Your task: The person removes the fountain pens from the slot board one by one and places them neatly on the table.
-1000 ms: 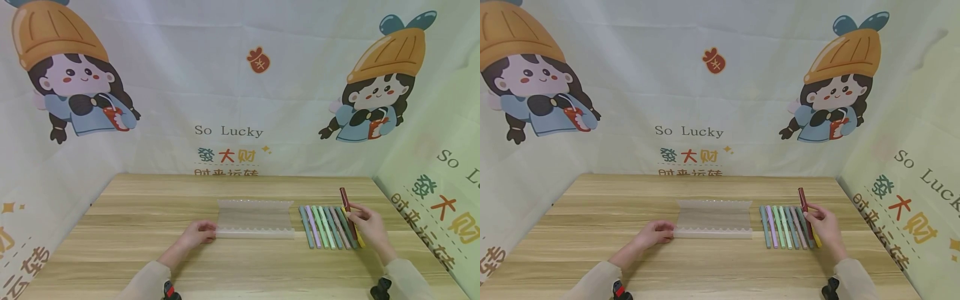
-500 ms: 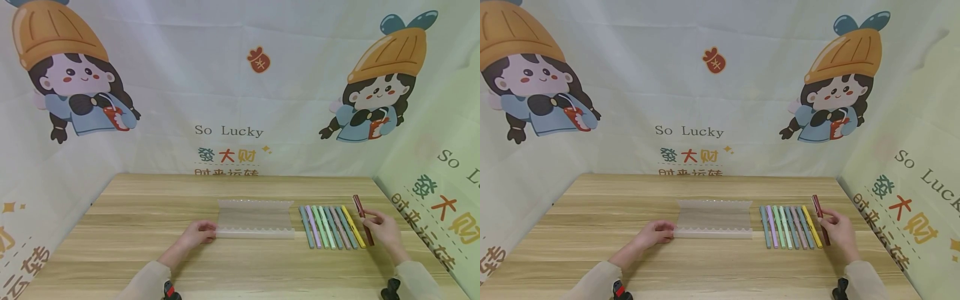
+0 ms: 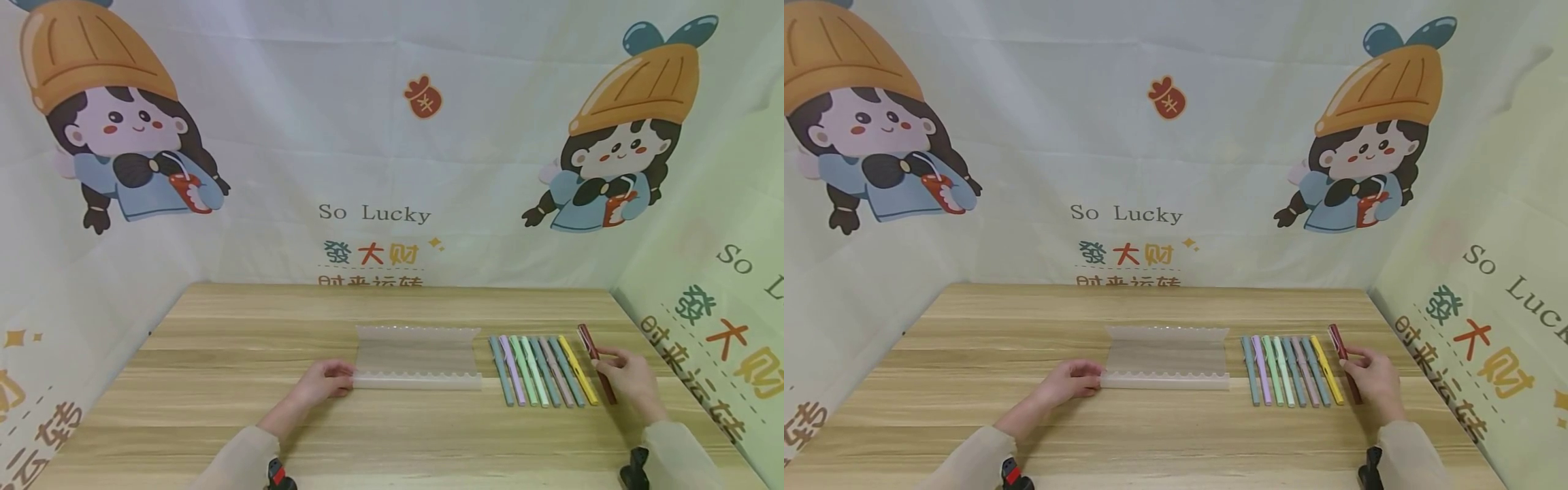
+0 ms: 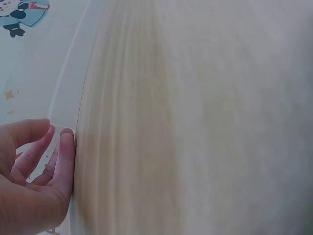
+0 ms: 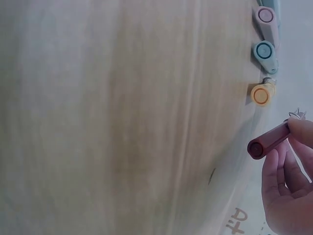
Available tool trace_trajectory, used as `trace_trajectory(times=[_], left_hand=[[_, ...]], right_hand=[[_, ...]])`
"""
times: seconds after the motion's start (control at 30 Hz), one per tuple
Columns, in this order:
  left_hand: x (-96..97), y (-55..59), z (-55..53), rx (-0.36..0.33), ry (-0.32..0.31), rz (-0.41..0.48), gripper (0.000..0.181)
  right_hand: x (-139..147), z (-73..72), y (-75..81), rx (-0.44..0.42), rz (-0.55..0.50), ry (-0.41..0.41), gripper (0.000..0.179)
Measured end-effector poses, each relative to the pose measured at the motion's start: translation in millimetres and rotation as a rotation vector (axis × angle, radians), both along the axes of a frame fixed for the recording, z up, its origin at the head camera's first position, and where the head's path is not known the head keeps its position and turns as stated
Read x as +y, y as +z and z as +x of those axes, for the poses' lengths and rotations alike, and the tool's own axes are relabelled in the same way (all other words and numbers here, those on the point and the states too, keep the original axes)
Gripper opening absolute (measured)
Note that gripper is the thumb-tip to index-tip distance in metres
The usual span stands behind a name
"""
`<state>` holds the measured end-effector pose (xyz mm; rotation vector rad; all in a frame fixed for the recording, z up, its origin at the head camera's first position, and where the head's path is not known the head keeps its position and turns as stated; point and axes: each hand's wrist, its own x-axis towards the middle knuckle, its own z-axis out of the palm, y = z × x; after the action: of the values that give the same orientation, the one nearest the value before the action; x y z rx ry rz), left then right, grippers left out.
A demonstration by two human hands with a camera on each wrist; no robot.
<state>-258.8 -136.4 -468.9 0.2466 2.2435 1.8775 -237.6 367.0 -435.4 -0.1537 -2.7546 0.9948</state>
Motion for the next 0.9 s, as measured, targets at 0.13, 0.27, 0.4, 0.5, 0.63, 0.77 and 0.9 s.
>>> trace_trajectory(times=[0.13, 0.27, 0.4, 0.5, 0.63, 0.77, 0.9], left_hand=[[-0.3, 0.7, 0.7, 0.004, -0.005, -0.005, 0.022], [-0.6, 1.0, 1.2, 0.002, -0.007, -0.006, 0.022], [-0.5, 0.8, 1.0, 0.002, -0.005, -0.005, 0.022], [-0.1, 0.8, 0.7, 0.0, -0.004, -0.004, 0.022], [0.1, 0.9, 1.0, 0.001, 0.0, -0.006, 0.022], [0.3, 1.3, 1.2, 0.002, 0.004, -0.009, 0.021], [0.2, 1.4, 1.2, 0.001, 0.0, -0.007, 0.022]], right_hand=[[1.9, -2.3, -2.4, -0.024, -0.016, -0.003, 0.04], [4.2, -4.7, -4.9, -0.034, -0.014, -0.01, 0.039], [6.0, -6.4, -8.3, -0.037, 0.0, -0.002, 0.037], [6.3, -7.2, -9.8, -0.045, 0.004, 0.007, 0.037], [5.5, -8.5, -9.9, -0.052, 0.015, 0.011, 0.036], [4.4, -9.9, -9.1, -0.06, 0.023, 0.011, 0.034], [4.2, -12.1, -11.1, -0.063, 0.029, 0.013, 0.032]])
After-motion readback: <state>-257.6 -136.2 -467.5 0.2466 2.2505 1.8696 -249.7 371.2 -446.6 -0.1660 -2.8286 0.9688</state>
